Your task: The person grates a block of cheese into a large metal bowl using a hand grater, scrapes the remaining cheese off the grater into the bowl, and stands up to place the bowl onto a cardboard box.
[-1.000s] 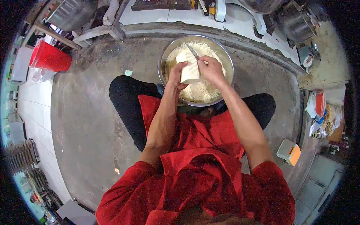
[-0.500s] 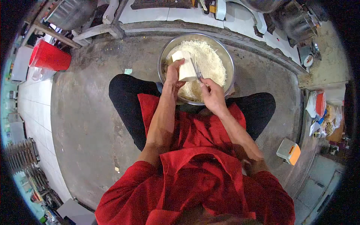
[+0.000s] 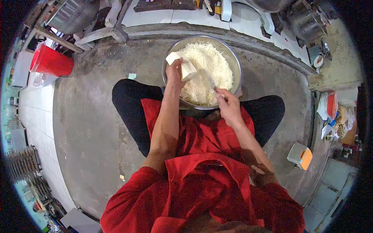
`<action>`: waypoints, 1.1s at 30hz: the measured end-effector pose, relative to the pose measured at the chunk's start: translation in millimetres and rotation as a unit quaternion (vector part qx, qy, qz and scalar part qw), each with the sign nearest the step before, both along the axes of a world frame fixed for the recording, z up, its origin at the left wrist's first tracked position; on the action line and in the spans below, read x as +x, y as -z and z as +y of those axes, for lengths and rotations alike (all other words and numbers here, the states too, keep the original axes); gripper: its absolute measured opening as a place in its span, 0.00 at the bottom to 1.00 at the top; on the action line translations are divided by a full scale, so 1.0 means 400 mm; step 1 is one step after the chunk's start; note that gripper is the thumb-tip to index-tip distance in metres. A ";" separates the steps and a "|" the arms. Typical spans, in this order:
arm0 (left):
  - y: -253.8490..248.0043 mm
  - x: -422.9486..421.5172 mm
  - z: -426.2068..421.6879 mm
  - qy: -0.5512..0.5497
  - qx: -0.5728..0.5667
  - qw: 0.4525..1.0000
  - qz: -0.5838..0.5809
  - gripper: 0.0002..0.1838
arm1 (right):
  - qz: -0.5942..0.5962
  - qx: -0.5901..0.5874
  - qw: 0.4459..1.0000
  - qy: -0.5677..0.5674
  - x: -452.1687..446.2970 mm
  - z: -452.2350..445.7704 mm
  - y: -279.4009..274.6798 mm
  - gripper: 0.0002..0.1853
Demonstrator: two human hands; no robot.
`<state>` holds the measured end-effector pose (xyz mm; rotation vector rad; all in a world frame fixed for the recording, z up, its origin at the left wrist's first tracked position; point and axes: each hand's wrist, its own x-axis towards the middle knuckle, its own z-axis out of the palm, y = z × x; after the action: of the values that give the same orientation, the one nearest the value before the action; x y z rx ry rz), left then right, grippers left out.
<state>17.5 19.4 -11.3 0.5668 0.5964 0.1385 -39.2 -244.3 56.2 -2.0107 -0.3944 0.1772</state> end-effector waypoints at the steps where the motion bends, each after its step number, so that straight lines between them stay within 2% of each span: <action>1: -0.033 -0.006 0.002 0.001 0.021 0.999 -0.029 0.27 | 0.128 0.028 0.990 0.051 0.024 0.013 -0.032 0.16; 2: -0.068 -0.015 0.004 0.002 0.022 0.999 -0.030 0.27 | 0.253 0.057 0.961 0.101 0.053 0.031 -0.049 0.15; 3: -0.106 -0.027 0.003 -0.009 0.031 0.999 -0.037 0.28 | 0.251 0.107 0.954 0.121 0.083 0.058 -0.042 0.16; 6: -0.124 -0.039 0.045 -0.032 0.035 0.997 -0.061 0.28 | 0.285 0.068 0.949 0.119 0.176 0.136 0.032 0.19; 7: -0.143 -0.048 0.050 -0.033 0.027 0.997 -0.062 0.27 | 0.285 0.070 0.949 0.116 0.182 0.162 0.078 0.19; 9: -0.155 -0.057 0.054 -0.049 0.015 0.997 -0.057 0.26 | 0.147 0.034 0.985 0.089 0.176 0.217 0.134 0.18; 11: -0.154 -0.060 0.057 -0.034 0.011 0.998 -0.057 0.25 | 0.161 0.049 0.983 0.069 0.153 0.240 0.134 0.18; 14: -0.157 -0.058 0.045 -0.012 0.028 0.999 -0.045 0.24 | 0.220 0.098 0.968 0.064 0.139 0.239 0.091 0.17; 16: -0.164 -0.054 0.009 -0.008 0.044 0.999 -0.030 0.24 | 0.304 0.109 0.938 0.126 0.140 0.208 -0.020 0.18; 17: -0.173 -0.048 -0.016 -0.011 0.097 0.995 -0.024 0.24 | 0.329 0.184 0.918 0.123 0.145 0.206 -0.057 0.19; 19: -0.159 -0.032 -0.048 0.011 0.175 0.984 -0.017 0.24 | 0.338 0.202 0.912 0.118 0.178 0.197 -0.042 0.18; 20: -0.136 -0.027 -0.073 0.009 0.211 0.977 -0.003 0.30 | 0.347 0.222 0.904 0.111 0.194 0.189 -0.033 0.17; 22: -0.077 -0.010 -0.123 -0.007 0.197 0.980 0.033 0.41 | 0.383 0.240 0.888 0.091 0.206 0.174 -0.035 0.17; 23: -0.027 -0.013 -0.130 0.037 0.304 0.952 -0.024 0.48 | 0.391 0.222 0.889 0.083 0.208 0.168 -0.021 0.18; 24: -0.074 -0.039 -0.139 0.036 0.305 0.951 -0.024 0.48 | 0.399 0.205 0.890 0.074 0.211 0.161 -0.012 0.18; 25: -0.172 -0.080 -0.153 0.055 0.313 0.948 -0.003 0.47 | 0.427 0.257 0.865 0.054 0.208 0.145 -0.020 0.19; 26: -0.238 -0.105 -0.162 0.075 0.320 0.944 0.019 0.45 | 0.428 0.256 0.865 0.054 0.204 0.138 -0.017 0.19; 27: -0.249 -0.108 -0.167 0.068 0.297 0.952 0.029 0.39 | 0.464 0.322 0.824 0.036 0.198 0.131 -0.009 0.18; 28: -0.236 -0.111 -0.166 0.067 0.295 0.953 0.030 0.39 | 0.497 0.385 0.778 0.017 0.197 0.124 0.003 0.18; 29: -0.212 -0.111 -0.161 0.120 0.142 0.983 0.010 0.36 | 0.498 0.429 0.753 -0.032 0.209 0.112 0.049 0.17; 30: -0.187 -0.108 -0.158 0.168 -0.014 0.986 -0.012 0.34 | 0.497 0.428 0.754 -0.035 0.208 0.125 0.042 0.17; 31: -0.167 -0.115 -0.162 0.168 -0.103 0.976 -0.094 0.34 | 0.431 0.360 0.827 0.026 0.202 0.153 0.029 0.18; 32: -0.146 -0.108 -0.163 0.166 -0.102 0.976 -0.095 0.34 | 0.356 0.287 0.885 0.088 0.198 0.171 0.016 0.19; 33: -0.135 -0.102 -0.164 0.148 -0.108 0.978 -0.099 0.33 | 0.357 0.287 0.885 0.087 0.201 0.168 0.016 0.19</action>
<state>-23.4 -46.3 42.8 0.4194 0.3234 -0.1483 41.1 -177.3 49.6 -1.2626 0.1970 0.5913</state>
